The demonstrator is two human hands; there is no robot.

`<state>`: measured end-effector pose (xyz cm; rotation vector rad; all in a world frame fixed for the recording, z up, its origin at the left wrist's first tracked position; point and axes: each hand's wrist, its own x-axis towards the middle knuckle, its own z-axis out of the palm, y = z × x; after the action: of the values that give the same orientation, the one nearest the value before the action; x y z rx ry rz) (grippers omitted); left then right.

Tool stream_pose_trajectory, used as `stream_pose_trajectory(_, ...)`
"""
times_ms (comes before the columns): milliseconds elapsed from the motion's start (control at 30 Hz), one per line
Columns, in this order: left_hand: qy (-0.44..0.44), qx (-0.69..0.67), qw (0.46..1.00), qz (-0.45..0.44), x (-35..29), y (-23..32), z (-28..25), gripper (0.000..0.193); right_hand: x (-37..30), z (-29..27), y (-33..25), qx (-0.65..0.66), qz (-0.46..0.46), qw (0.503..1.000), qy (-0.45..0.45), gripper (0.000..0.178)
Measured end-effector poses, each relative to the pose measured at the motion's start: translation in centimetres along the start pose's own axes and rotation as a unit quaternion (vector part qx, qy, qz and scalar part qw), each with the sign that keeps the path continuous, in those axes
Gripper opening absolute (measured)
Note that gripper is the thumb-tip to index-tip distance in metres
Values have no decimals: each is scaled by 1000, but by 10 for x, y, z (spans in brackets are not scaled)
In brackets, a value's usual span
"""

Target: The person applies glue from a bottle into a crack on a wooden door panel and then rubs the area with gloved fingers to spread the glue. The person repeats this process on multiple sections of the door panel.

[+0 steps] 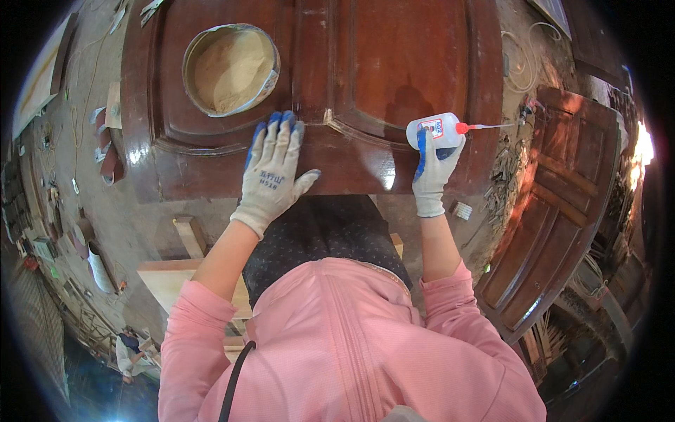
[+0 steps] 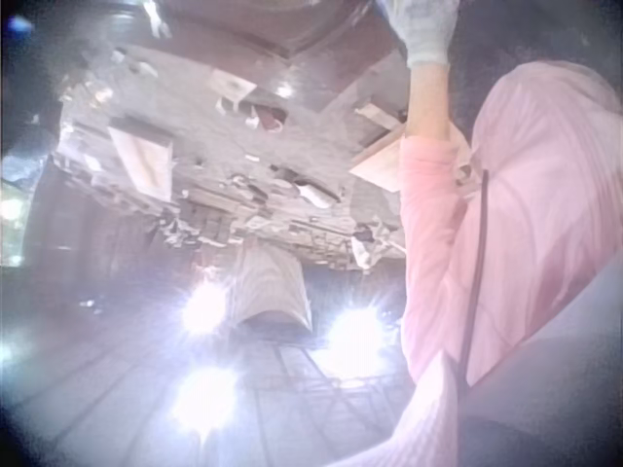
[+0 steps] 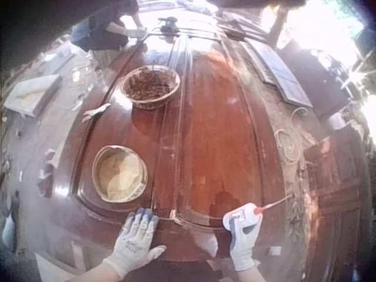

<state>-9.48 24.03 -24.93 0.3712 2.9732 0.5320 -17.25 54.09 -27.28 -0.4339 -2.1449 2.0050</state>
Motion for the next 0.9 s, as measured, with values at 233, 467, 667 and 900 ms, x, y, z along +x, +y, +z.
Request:
stream_pose_trajectory(233,-1,12,997,-73,-21,20,5,98,-2,5,-6,-12,-24,1000,3,61)
stream_pose_trajectory(467,30,-61,998,-12,18,43,19,96,-2,8,-7,1,-20,1000,10,55)
stream_pose_trajectory(667,50,-21,993,-102,-20,45,13,94,-1,2,-1,-42,-53,998,-4,58)
stream_pose_trajectory(900,45,-43,997,-52,22,32,9,89,-1,6,-3,-19,-46,999,2,57)
